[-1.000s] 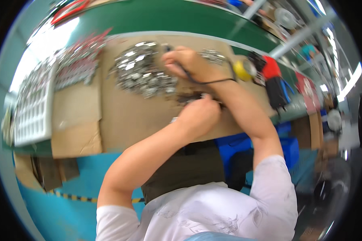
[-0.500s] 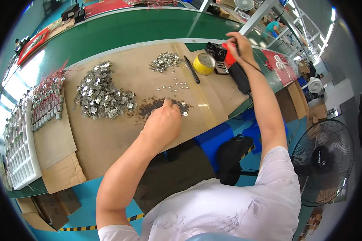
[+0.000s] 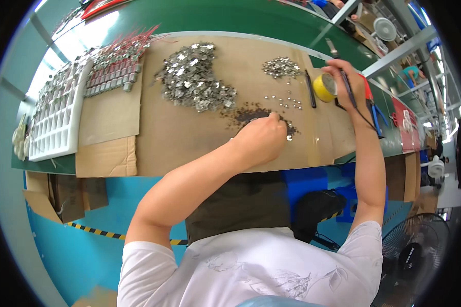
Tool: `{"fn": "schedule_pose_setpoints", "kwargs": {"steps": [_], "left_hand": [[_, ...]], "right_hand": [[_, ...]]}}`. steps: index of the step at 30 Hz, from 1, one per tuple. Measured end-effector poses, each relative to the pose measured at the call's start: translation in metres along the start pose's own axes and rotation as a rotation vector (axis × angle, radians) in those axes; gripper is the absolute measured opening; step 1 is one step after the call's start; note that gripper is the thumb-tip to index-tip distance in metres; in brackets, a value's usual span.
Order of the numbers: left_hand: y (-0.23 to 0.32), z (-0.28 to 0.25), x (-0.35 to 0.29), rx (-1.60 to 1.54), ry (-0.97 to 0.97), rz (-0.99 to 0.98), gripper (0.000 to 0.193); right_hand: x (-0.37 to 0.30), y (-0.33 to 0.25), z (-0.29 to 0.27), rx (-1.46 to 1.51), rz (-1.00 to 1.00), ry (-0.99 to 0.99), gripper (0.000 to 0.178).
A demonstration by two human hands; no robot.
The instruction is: Soldering small electronic components onto a printed circuit board at a workbench.
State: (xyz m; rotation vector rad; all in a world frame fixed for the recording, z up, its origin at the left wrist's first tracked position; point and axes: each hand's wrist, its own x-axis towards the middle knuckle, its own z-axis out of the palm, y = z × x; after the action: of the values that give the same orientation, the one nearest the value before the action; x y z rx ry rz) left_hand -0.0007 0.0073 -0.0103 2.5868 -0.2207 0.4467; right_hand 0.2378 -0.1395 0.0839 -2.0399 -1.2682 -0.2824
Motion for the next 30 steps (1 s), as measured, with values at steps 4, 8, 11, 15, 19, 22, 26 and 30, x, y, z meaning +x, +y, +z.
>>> {"fn": "schedule_pose_setpoints", "kwargs": {"steps": [4, 8, 11, 15, 19, 22, 26, 30], "left_hand": [[-0.001, 0.000, 0.004, -0.008, -0.084, -0.024, 0.014], [0.006, -0.005, 0.003, -0.024, -0.087, -0.036, 0.015], [0.004, -0.004, -0.002, -0.020, -0.078, -0.050, 0.016], [0.006, -0.005, 0.003, 0.047, -0.127, -0.005, 0.017], [0.003, -0.002, 0.001, 0.034, -0.113, -0.012, 0.017], [0.003, 0.000, 0.002, 0.032, -0.148, -0.037, 0.017], [-0.001, 0.004, 0.003, 0.027, -0.067, -0.035, 0.017], [0.002, -0.005, 0.003, -0.064, -0.041, -0.079, 0.017]], "right_hand": [[-0.004, -0.036, 0.066, 0.268, -0.200, -0.237, 0.025], [0.005, -0.065, 0.111, 0.285, -0.340, -0.374, 0.024], [0.010, -0.093, 0.117, 0.403, -0.202, -0.570, 0.037], [0.010, -0.097, 0.116, 0.438, -0.221, -0.627, 0.040], [0.007, -0.096, 0.123, 0.446, -0.140, -0.690, 0.036], [0.007, -0.090, 0.122, 0.428, -0.202, -0.654, 0.030], [0.001, -0.085, 0.114, 0.447, -0.182, -0.506, 0.032], [-0.029, -0.070, 0.075, 0.368, -0.071, -0.118, 0.035]]}}
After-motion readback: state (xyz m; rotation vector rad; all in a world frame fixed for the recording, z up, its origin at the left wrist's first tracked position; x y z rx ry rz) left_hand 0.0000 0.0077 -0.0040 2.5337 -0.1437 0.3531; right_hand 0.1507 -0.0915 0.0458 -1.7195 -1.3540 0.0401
